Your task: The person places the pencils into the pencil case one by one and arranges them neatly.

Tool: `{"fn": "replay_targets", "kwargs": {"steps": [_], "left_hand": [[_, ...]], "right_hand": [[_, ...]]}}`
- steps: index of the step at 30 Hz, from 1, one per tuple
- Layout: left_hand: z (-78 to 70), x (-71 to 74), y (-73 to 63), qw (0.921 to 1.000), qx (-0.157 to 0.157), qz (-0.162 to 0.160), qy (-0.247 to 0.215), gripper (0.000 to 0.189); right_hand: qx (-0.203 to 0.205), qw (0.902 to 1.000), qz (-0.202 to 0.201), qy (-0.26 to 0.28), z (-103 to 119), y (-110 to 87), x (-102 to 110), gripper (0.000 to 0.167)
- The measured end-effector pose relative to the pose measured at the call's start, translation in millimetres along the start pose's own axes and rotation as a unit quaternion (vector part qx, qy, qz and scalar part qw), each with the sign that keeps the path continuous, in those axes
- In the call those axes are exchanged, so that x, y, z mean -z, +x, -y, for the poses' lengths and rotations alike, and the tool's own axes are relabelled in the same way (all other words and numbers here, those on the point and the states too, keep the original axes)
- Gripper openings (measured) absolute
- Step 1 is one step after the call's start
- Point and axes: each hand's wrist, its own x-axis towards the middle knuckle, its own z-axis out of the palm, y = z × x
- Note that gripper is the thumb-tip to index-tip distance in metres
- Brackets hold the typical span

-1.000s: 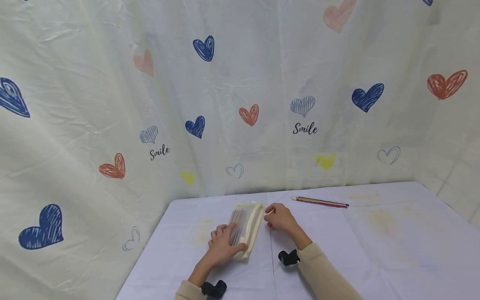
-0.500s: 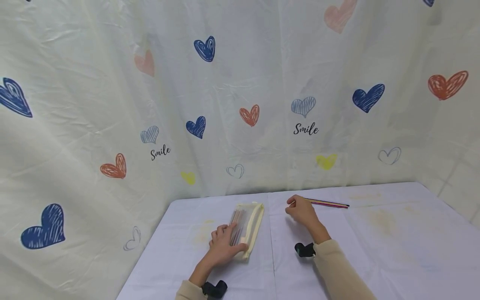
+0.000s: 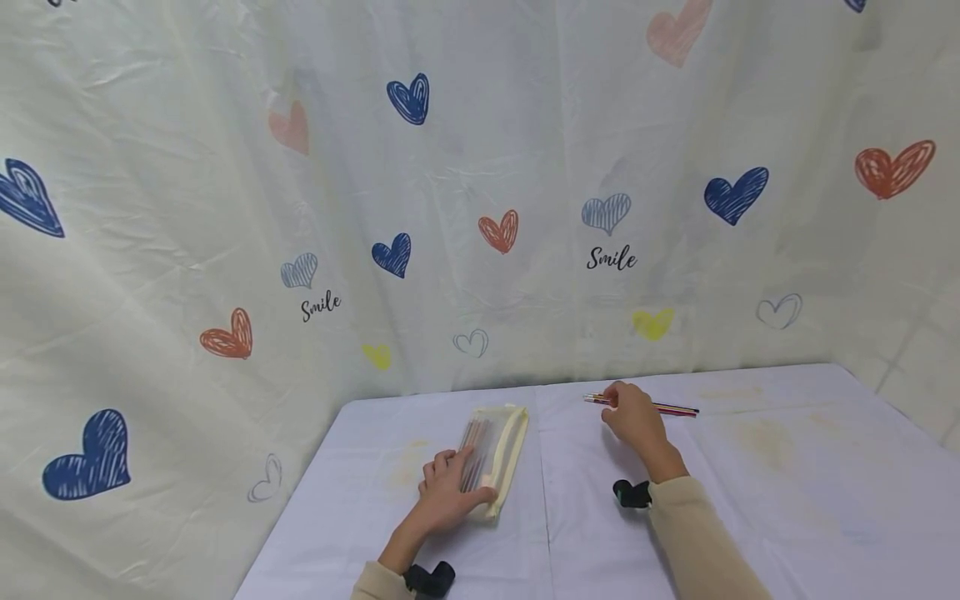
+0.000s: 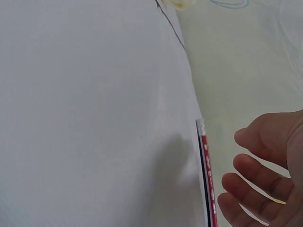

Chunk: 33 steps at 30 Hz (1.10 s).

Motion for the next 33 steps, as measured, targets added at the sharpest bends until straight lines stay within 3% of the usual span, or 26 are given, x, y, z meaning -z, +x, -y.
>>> {"fn": "replay_targets", "kwargs": {"steps": [7, 16, 27, 33], "left_hand": [[1.1, -1.2, -0.4, 1.0, -0.001, -0.002, 0.003, 0.096], [2.7, 0.8, -0.2, 1.0, -0.005, 0.002, -0.003, 0.096], [3.8, -2.4, 4.8, 0.9999, -0.007, -0.008, 0.001, 0.096], [3.3, 0.6, 2.5, 1.0, -0.007, -0.001, 0.005, 0.096]], "right_hand": [[-0.017, 0.9987, 0.023, -0.041, -11, 1.2, 9, 0.034], [-0.004, 0.9978, 0.036, -0.056, -24, 2.8, 19, 0.035], [-0.024, 0.9951, 0.061, -0.074, -35, 2.9, 25, 0.034], [0.008, 0.9927, 0.05, -0.11, -37, 7.1, 26, 0.028]]}}
